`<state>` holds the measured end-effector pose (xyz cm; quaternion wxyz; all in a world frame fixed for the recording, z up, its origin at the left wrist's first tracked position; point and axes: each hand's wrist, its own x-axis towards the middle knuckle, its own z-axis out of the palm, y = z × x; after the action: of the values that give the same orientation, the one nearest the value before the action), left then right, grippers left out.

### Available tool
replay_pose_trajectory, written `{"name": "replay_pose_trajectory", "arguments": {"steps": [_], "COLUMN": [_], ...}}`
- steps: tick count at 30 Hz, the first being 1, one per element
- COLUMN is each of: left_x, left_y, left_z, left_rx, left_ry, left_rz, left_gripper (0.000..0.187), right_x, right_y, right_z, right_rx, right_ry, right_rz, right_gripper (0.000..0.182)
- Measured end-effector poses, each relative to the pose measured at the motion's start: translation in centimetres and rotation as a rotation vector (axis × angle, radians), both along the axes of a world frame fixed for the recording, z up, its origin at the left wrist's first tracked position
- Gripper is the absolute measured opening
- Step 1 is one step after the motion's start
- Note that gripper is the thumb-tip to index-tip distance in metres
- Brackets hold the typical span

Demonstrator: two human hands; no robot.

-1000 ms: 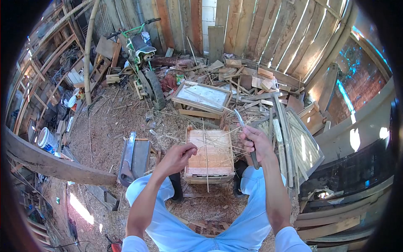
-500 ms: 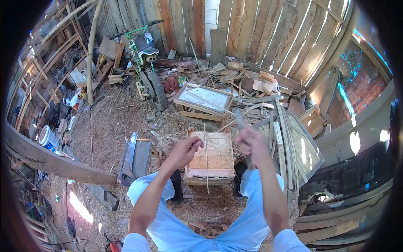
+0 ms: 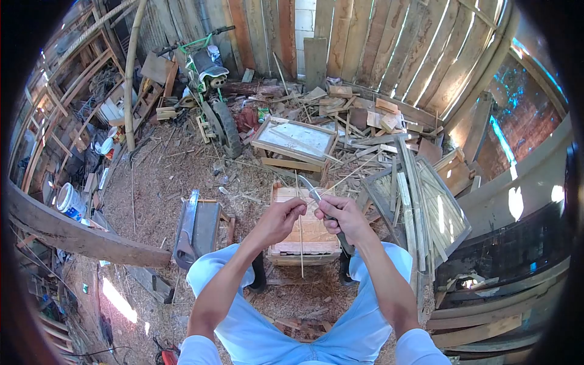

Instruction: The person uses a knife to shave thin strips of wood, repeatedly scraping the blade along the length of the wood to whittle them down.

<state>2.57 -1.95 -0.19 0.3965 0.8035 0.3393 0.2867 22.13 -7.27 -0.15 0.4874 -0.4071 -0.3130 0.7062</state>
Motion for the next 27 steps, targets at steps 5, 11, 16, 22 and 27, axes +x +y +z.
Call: {"name": "replay_pose_trajectory", "arguments": {"steps": [5, 11, 16, 22, 27], "left_x": [-0.6, -3.0, -2.7, -1.2, -0.9], "left_y": [0.2, 0.7, 0.5, 0.5, 0.3], "left_z": [0.4, -0.8, 0.5, 0.1, -0.3], "left_rx": [-0.173, -0.179, -0.189, -0.157, -0.108], "left_ry": [0.048, 0.039, 0.115, 0.094, 0.021], "left_rz": [-0.052, -0.065, -0.030, -0.034, -0.037], "left_gripper": [0.015, 0.017, 0.017, 0.015, 0.015], "right_x": [0.1, 4.8, 3.9, -0.7, 0.6], "right_y": [0.1, 0.8, 0.2, -0.2, 0.1], "right_z": [0.6, 0.6, 0.2, -0.5, 0.6], "right_rx": [0.024, 0.049, 0.057, 0.023, -0.022], "right_ry": [-0.074, 0.007, 0.055, 0.061, 0.017], "right_rz": [0.011, -0.251, -0.236, 0.086, 0.009], "right_gripper": [0.020, 0.025, 0.030, 0.023, 0.020]}}
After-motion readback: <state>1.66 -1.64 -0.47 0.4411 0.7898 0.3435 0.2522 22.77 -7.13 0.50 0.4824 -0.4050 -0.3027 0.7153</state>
